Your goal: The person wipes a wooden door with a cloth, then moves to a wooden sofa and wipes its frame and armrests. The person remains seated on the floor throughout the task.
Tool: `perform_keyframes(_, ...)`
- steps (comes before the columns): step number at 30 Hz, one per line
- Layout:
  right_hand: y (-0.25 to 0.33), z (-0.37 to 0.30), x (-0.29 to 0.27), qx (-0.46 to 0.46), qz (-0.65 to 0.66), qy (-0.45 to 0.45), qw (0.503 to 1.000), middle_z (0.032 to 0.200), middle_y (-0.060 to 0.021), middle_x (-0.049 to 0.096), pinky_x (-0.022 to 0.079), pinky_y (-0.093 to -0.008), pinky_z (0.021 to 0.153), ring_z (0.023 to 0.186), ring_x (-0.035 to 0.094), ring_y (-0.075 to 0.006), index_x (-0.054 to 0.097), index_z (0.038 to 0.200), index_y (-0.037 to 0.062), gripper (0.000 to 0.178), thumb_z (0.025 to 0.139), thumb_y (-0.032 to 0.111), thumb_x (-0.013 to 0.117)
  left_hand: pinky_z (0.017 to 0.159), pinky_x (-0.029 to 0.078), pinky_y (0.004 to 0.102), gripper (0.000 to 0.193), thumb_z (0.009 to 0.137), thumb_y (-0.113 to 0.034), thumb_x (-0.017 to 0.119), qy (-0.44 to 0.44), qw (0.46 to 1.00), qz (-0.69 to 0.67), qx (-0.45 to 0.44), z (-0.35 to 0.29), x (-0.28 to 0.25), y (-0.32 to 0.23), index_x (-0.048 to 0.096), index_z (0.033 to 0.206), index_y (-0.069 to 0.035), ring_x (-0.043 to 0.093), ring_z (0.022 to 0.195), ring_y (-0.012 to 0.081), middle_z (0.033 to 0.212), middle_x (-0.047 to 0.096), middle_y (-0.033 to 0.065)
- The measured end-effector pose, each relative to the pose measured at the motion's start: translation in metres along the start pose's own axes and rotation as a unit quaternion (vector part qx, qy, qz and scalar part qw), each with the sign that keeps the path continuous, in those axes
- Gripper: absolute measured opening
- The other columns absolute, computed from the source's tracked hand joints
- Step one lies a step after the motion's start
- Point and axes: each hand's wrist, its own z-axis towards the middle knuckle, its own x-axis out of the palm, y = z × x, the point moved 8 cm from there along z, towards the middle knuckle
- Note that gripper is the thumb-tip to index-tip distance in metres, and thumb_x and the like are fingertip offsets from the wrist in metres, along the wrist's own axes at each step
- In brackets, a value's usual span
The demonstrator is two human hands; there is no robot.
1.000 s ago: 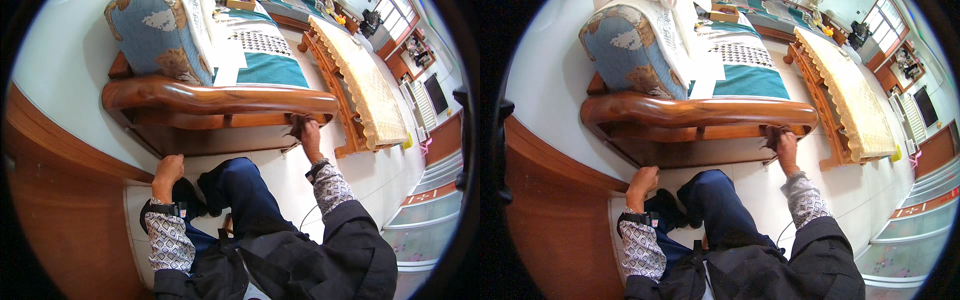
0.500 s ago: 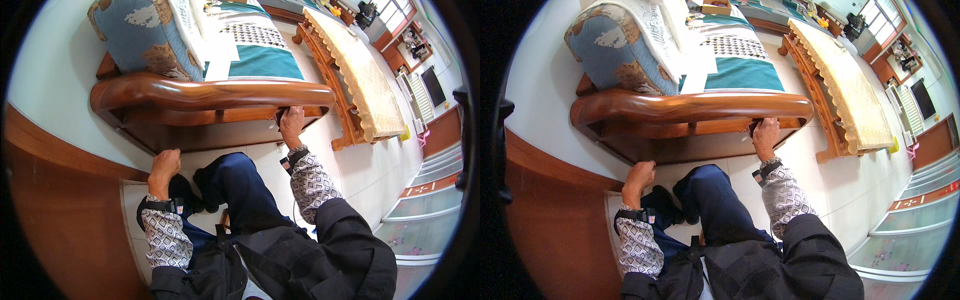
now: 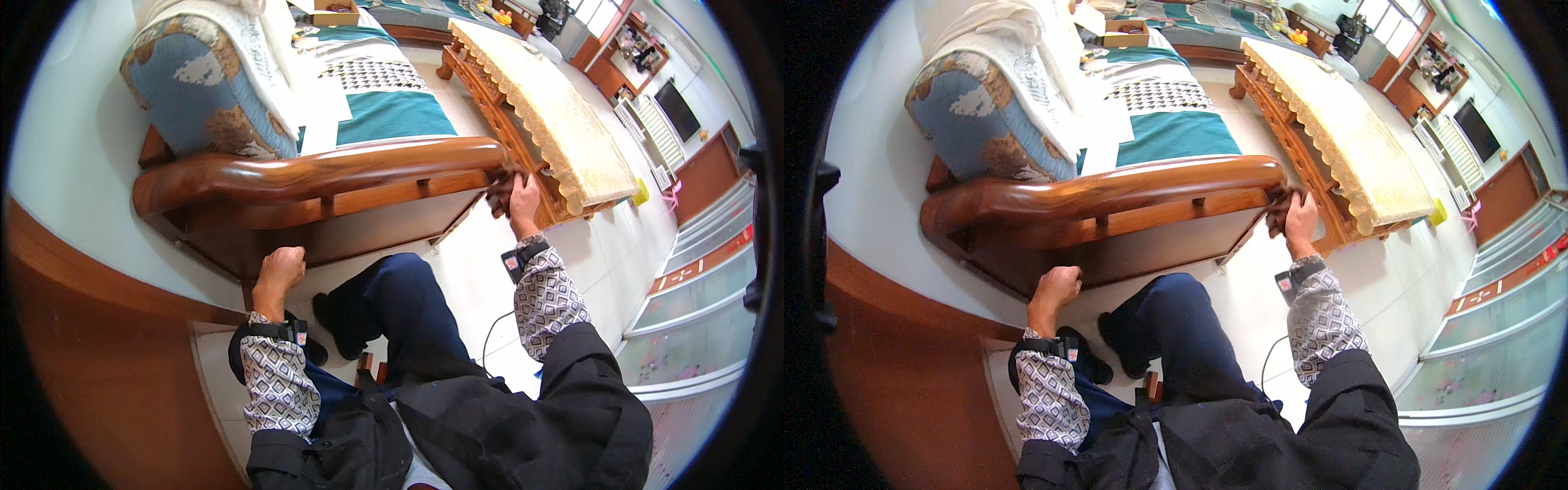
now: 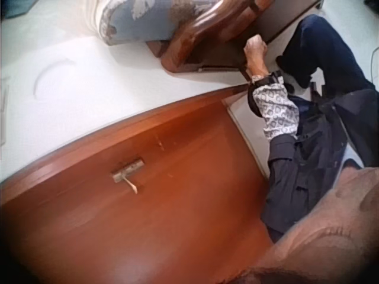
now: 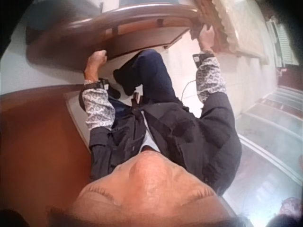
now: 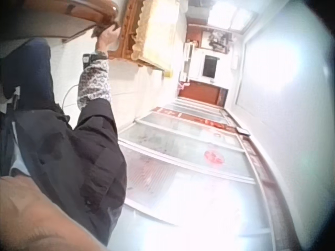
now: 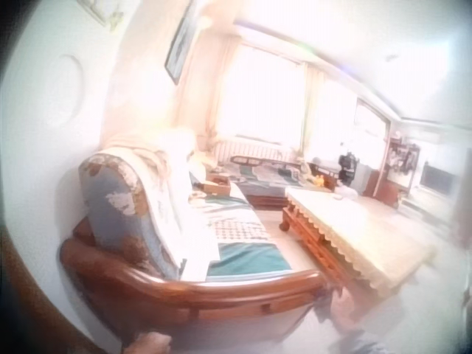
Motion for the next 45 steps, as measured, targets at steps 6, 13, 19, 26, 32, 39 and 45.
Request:
perform_keyframes(6,0.122,0.005,0.044,-0.319,-0.092,-0.001,0.943,0.115,-0.0186,0.071,0.048,-0.0441,0.102,0.109,0.065,-0.0392,0.072,0.119,0.0068,0.031,0.099,0.029,0.064,0.085,0.055,0.0530,0.015,0.091,-0.016,0.060,0.020,0.999,0.026,0.018,0.004,-0.001,-0.026,0.068,0.092,-0.003,0.068,0.099,0.0426,0.100,0.072,0.0228)
perform_keyframes(13,0.026,0.074,0.068,-0.079,0.041,0.087,0.992,0.113,-0.0174,0.071,0.051,-0.0453,0.088,0.100,0.067,-0.0380,0.073,0.110,0.0080,0.032,0.102,0.032,0.054,0.094,0.053,0.0506,0.029,0.093,-0.018,0.058,0.090,0.995,0.042,-0.024,0.014,0.013,-0.026,0.073,0.114,-0.005,0.066,0.108,0.0414,0.111,0.071,0.0235)
perform_keyframes(19,-0.105,0.039,0.101,0.215,0.280,0.129,0.927,0.108,-0.0116,0.072,0.056,-0.0370,0.079,0.093,0.071,-0.0255,0.069,0.117,0.0037,0.041,0.108,0.030,0.039,0.087,0.055,0.0531,0.024,0.094,-0.015,0.053,0.083,0.994,0.067,-0.011,0.013,0.014,-0.026,0.072,0.100,-0.003,0.069,0.097,0.0432,0.101,0.072,0.0236)
perform_keyframes(26,-0.169,-0.049,0.132,0.307,0.159,0.119,0.931,0.108,-0.0217,0.072,0.054,-0.0428,0.087,0.098,0.071,-0.0345,0.067,0.118,-0.0023,0.049,0.104,0.038,0.043,0.092,0.054,0.0539,0.028,0.094,-0.022,0.056,0.149,0.985,0.075,-0.034,0.022,0.033,-0.023,0.070,0.112,-0.007,0.066,0.106,0.0439,0.111,0.071,0.0246)
perform_keyframes(32,-0.142,-0.070,0.144,0.360,0.316,0.041,0.877,0.109,-0.0213,0.070,0.059,-0.0421,0.075,0.094,0.071,-0.0301,0.065,0.114,-0.0097,0.034,0.097,0.017,0.052,0.091,0.054,0.0534,0.025,0.093,-0.020,0.058,0.106,0.993,0.051,-0.012,0.022,0.029,-0.032,0.070,0.108,-0.005,0.066,0.106,0.0426,0.108,0.071,0.0234)
perform_keyframes(39,-0.028,-0.081,0.123,0.387,0.475,0.102,0.784,0.111,-0.0192,0.070,0.062,-0.0394,0.077,0.092,0.074,-0.0289,0.058,0.125,-0.0097,0.035,0.097,0.009,0.049,0.090,0.054,0.0527,0.023,0.092,-0.019,0.058,0.050,0.998,0.034,0.029,0.013,0.018,-0.036,0.071,0.104,-0.004,0.066,0.106,0.0415,0.107,0.071,0.0234)
perform_keyframes(45,0.093,-0.101,0.143,0.287,0.354,0.417,0.786,0.108,-0.0173,0.070,0.060,-0.0335,0.073,0.087,0.073,-0.0248,0.056,0.127,-0.0109,0.037,0.098,0.012,0.059,0.090,0.054,0.0519,0.026,0.095,-0.025,0.062,0.027,0.996,-0.038,0.071,0.017,-0.001,-0.061,0.066,0.110,-0.004,0.067,0.105,0.0413,0.106,0.072,0.0223)
